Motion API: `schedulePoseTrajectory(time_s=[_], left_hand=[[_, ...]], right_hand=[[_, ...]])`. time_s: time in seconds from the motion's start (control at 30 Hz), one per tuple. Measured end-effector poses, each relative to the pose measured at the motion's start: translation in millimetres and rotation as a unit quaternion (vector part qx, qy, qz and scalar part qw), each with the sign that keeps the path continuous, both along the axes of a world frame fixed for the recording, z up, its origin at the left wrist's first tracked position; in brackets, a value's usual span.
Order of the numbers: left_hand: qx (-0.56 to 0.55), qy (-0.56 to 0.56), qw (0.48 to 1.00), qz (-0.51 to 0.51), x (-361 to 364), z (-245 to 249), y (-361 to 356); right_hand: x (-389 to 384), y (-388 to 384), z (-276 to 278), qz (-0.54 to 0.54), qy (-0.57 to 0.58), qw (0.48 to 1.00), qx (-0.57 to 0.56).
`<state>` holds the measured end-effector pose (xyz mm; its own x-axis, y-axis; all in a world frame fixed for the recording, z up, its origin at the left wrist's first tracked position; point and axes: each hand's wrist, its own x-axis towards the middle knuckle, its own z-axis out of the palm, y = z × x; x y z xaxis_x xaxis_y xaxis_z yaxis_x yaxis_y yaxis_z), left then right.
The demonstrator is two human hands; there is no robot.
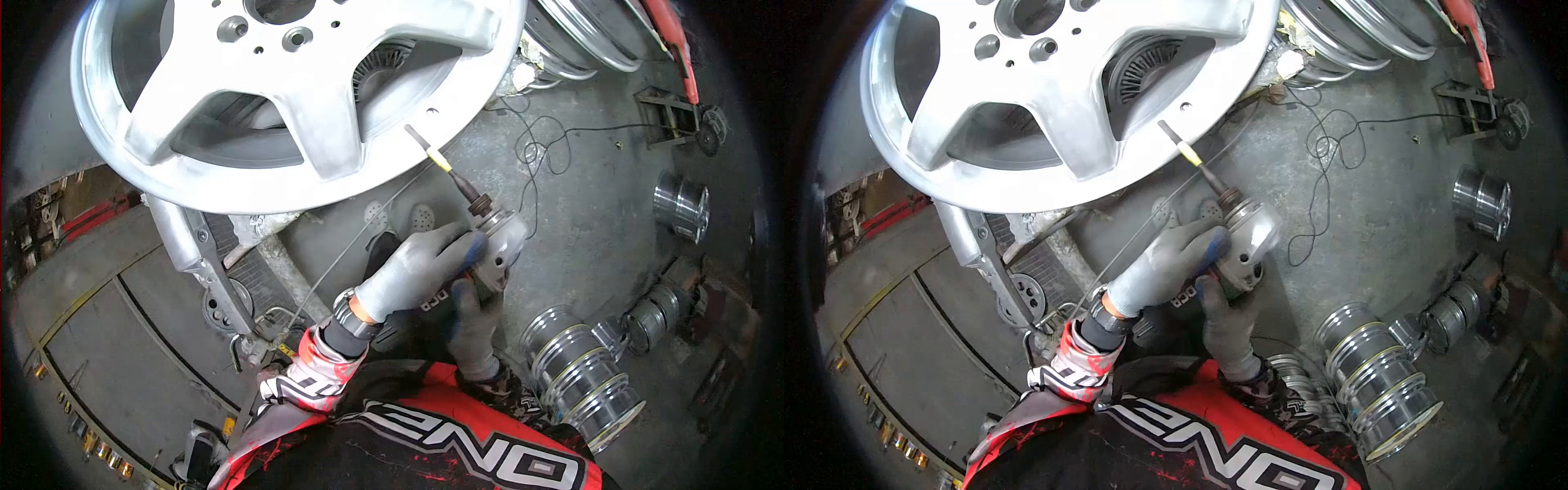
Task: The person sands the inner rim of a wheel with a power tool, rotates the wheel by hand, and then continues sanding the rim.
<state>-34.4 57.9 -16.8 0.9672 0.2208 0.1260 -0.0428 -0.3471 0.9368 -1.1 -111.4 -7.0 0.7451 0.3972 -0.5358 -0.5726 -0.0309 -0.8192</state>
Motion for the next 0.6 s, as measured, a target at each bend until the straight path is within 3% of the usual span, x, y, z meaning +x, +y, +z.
schedulePoseTrajectory(time_s=[0.1, 0.17, 0.4, 0.53, 0.6], left_hand=[[0.022, -0.05, 0.998, 0.031, -20, 3, 3], [0.008, 0.023, 1.0, 0.005, -32, 9, 4], [-0.009, 0.081, 0.996, 0.025, -36, 25, -2], [0.002, 0.01, 1.0, 0.027, -12, 13, -3], [0.019, -0.023, 1.0, 0.006, -2, 4, -1]], right_hand=[[-13, 0, 5, 0.046, 0.037, 0.998, 0.003], [-25, 1, 4, 0.039, 0.031, 0.999, 0.005], [-27, -8, 6, 0.06, 0.067, 0.996, -0.008], [-7, -8, 1, 0.058, 0.112, 0.992, 0.031], [-1, -4, -1, 0.014, 0.048, 0.999, 0.009]])
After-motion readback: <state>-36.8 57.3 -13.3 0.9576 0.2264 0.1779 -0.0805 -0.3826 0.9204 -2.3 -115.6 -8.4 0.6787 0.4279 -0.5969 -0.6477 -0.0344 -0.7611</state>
